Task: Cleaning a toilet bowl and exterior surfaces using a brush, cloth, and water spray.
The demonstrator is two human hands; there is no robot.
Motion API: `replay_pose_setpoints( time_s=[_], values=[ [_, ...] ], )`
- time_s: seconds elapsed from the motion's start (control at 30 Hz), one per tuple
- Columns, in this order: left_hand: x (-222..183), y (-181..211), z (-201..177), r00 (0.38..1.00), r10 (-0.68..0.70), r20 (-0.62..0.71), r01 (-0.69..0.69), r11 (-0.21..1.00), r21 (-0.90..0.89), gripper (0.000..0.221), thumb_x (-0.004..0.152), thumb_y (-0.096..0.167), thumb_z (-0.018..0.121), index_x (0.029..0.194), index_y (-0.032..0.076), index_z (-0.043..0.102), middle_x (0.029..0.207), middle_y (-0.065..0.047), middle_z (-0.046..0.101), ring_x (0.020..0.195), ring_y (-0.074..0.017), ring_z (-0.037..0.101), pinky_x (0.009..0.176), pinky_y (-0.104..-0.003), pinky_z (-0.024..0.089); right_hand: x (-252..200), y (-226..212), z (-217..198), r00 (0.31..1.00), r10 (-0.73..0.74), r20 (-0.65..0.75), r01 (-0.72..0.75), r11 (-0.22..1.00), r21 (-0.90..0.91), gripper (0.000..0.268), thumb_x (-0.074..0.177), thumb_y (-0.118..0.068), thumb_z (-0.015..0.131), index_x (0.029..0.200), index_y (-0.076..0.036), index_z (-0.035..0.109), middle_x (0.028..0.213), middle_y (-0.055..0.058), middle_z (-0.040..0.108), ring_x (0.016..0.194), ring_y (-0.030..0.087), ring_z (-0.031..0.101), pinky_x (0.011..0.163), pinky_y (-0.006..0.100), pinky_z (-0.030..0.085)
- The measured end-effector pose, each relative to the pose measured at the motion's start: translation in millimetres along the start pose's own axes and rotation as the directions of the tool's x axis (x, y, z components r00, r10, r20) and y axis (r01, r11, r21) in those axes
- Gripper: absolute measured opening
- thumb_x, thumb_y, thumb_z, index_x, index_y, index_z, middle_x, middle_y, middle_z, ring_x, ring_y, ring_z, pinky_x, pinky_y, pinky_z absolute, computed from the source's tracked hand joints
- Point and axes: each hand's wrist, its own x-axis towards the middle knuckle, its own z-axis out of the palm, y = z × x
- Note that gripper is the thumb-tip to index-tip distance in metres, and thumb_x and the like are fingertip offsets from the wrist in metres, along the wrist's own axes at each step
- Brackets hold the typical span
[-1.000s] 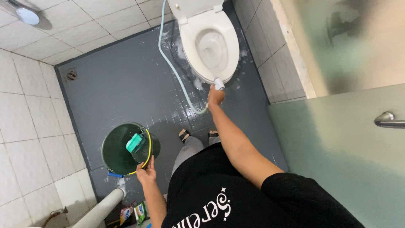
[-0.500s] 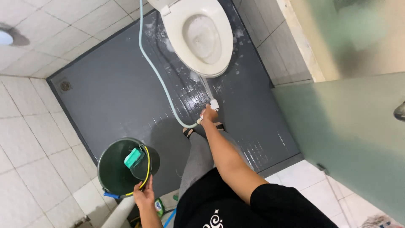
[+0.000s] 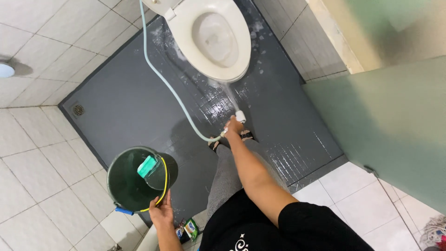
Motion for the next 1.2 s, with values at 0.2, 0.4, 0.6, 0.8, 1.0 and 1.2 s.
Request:
replay_pose_setpoints(
  time_s=[0.2,0.4,0.6,0.8,1.0,1.2],
  values=[
    [-3,2,15,0.999,-0.04,0.0,0.04,0.999,0.004,0.016,0.093,0.0,0.045,0.104,-0.012,0.047,0.124,-0.033,0.057,0.121,-0.0499,0.062,0.109,-0.058,0.054,45,-36,-19,1.0,-0.022,-0.023,0.024,0.993,0.116,0.023,0.094,-0.013,0.064,0.075,-0.005,0.053,0.051,0.005,0.047,0.036,0.015,0.043,0.034,0.033,0.037],
    [6,-7,3,0.999,-0.032,-0.021,0.031,0.999,-0.039,0.017,0.093,0.0,0.045,0.104,-0.012,0.046,0.124,-0.033,0.058,0.12,-0.0506,0.064,0.107,-0.057,0.054,32,-127,1,0.982,-0.185,-0.033,0.187,0.979,0.085,0.026,0.095,-0.015,0.065,0.074,-0.004,0.053,0.051,0.007,0.051,0.036,0.017,0.049,0.035,0.034,0.042],
    [26,-21,-15,0.997,-0.074,0.024,0.076,0.987,-0.138,0.02,0.092,0.001,0.048,0.108,-0.012,0.048,0.124,-0.029,0.06,0.119,-0.0469,0.064,0.108,-0.061,0.055,25,-190,41,0.951,-0.297,0.089,0.289,0.952,0.097,0.027,0.092,-0.014,0.068,0.073,-0.004,0.053,0.054,0.005,0.05,0.038,0.015,0.046,0.036,0.032,0.039],
    [24,-40,-11,0.997,-0.015,0.079,0.034,0.971,-0.236,0.014,0.092,0.001,0.051,0.101,-0.011,0.049,0.124,-0.031,0.061,0.119,-0.0499,0.065,0.107,-0.062,0.052,-2,-198,61,0.925,-0.344,0.16,0.348,0.938,0.003,0.026,0.091,-0.015,0.068,0.072,-0.003,0.055,0.052,0.006,0.051,0.038,0.015,0.049,0.036,0.032,0.041],
    [8,-50,-17,0.998,0.01,0.067,0.008,0.963,-0.268,0.01,0.092,0.003,0.053,0.093,-0.007,0.051,0.122,-0.03,0.062,0.116,-0.0492,0.066,0.109,-0.064,0.054,-2,-158,54,0.93,-0.307,0.203,0.322,0.946,-0.042,0.027,0.092,-0.014,0.067,0.072,-0.004,0.051,0.053,0.006,0.049,0.037,0.015,0.046,0.034,0.033,0.039],
    [-5,-55,-27,1.0,-0.004,-0.02,-0.001,0.97,-0.244,0.016,0.094,0.005,0.048,0.102,-0.009,0.05,0.118,-0.029,0.063,0.113,-0.047,0.067,0.104,-0.062,0.058,-16,-95,45,0.937,-0.235,0.258,0.267,0.959,-0.095,0.026,0.094,-0.016,0.065,0.074,-0.005,0.053,0.053,0.004,0.05,0.037,0.014,0.045,0.034,0.031,0.038]
  ],
)
